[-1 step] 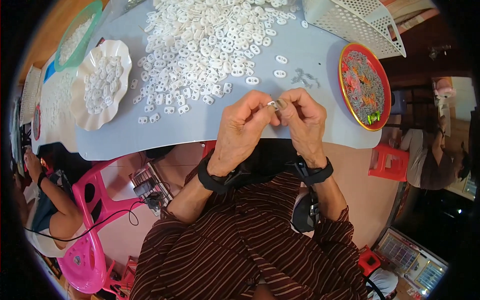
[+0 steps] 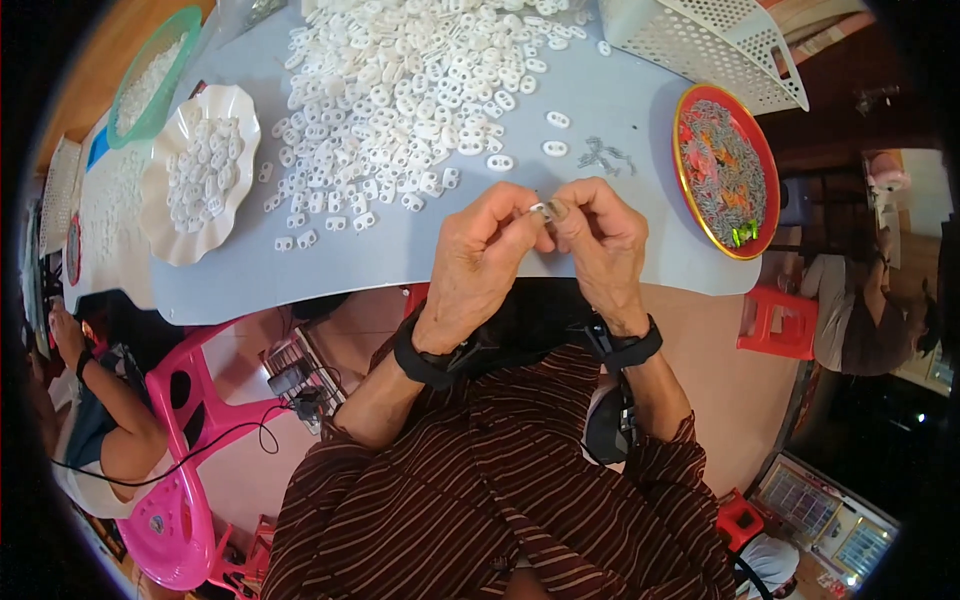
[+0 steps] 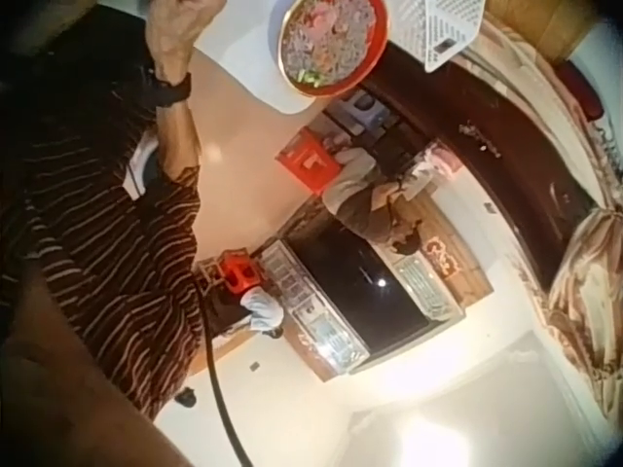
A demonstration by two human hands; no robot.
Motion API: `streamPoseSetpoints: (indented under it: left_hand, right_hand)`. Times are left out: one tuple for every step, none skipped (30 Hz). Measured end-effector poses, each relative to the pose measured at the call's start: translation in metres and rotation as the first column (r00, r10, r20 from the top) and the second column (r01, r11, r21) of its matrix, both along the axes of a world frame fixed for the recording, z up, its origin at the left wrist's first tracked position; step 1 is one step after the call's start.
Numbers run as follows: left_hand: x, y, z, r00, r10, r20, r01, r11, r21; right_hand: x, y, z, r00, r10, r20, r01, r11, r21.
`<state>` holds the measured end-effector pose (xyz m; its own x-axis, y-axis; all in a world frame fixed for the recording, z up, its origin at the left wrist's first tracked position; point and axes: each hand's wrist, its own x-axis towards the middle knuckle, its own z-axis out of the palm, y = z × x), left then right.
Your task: The person picks up a white plastic piece and a small metal pin by hand, inserts the pin into the piece, and places the assembled unit onto the table, repeating the process.
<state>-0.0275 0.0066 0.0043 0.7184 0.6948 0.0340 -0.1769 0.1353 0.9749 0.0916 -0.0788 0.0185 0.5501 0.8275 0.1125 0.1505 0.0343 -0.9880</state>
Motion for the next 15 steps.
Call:
streamPoseSetpoints:
  left_hand:
    - [0.001, 0.000, 0.001, 1.000, -0.008, 0.006, 0.008, 1.000, 0.006]
    - [0.000, 0.000, 0.001, 1.000, -0.010, -0.009, 0.010, 1.000, -0.008]
    - [0.001, 0.001, 0.000, 1.000, -0.012, -0.023, 0.012, 1.000, -0.022]
    - [0.001, 0.000, 0.000, 1.000, -0.016, -0.021, 0.016, 1.000, -0.015]
    - [0.000, -0.001, -0.001, 1.000, -0.017, 0.014, 0.017, 0.999, -0.036]
    - [0.001, -0.001, -0.001, 0.999, -0.016, 0.048, 0.019, 0.998, -0.058]
    - [0.001, -0.002, -0.001, 0.999, -0.022, 0.049, 0.025, 0.998, -0.053]
    - [0.002, -0.003, -0.001, 0.999, -0.019, 0.050, 0.020, 0.999, -0.031]
    - [0.003, -0.004, 0.000, 0.999, -0.015, 0.051, 0.015, 1.000, -0.010]
    - [0.003, -0.004, 0.002, 0.998, -0.021, 0.052, 0.021, 1.000, -0.004]
    - [0.002, -0.005, 0.003, 0.999, -0.001, 0.037, 0.001, 1.000, 0.020]
    - [0.002, -0.006, 0.004, 1.000, 0.019, 0.023, -0.020, 0.999, 0.044]
    - [0.002, -0.008, 0.009, 1.000, 0.019, 0.020, -0.020, 0.999, 0.048]
    - [0.002, -0.009, 0.015, 0.999, 0.029, -0.032, -0.027, 0.996, 0.083]
    - [0.003, -0.010, 0.018, 0.995, 0.043, -0.085, -0.033, 0.992, 0.118]
  right_hand:
    - [-0.001, 0.000, -0.003, 1.000, 0.002, -0.009, -0.002, 1.000, 0.007]
    - [-0.001, 0.001, -0.003, 1.000, 0.005, -0.017, -0.004, 1.000, 0.015]
    - [-0.002, 0.001, 0.000, 1.000, 0.004, -0.019, -0.004, 1.000, 0.000]
    - [-0.002, 0.001, 0.000, 1.000, -0.001, -0.017, 0.001, 1.000, 0.006]
    - [-0.002, 0.001, -0.001, 0.999, 0.025, -0.035, -0.024, 0.999, 0.028]
    - [-0.001, 0.000, -0.001, 0.997, 0.052, -0.052, -0.049, 0.998, 0.049]
    - [0.000, -0.001, 0.000, 0.998, 0.047, -0.050, -0.044, 0.998, 0.054]
    - [0.000, -0.002, 0.001, 0.998, 0.037, -0.053, -0.033, 0.997, 0.063]
    - [0.001, -0.003, 0.002, 0.998, 0.027, -0.056, -0.023, 0.997, 0.073]
    - [0.004, -0.005, 0.003, 0.998, 0.022, -0.055, -0.017, 0.997, 0.078]
    - [0.008, -0.007, 0.006, 0.993, -0.033, -0.117, 0.043, 0.995, 0.088]
    - [0.013, -0.010, 0.008, 0.980, -0.086, -0.180, 0.104, 0.990, 0.094]
    - [0.024, -0.014, 0.012, 0.983, -0.125, -0.136, 0.129, 0.991, 0.027]
    - [0.033, -0.017, 0.015, 0.982, -0.124, -0.139, 0.130, 0.991, 0.033]
    - [0.040, -0.020, 0.016, 0.979, -0.149, -0.141, 0.160, 0.985, 0.068]
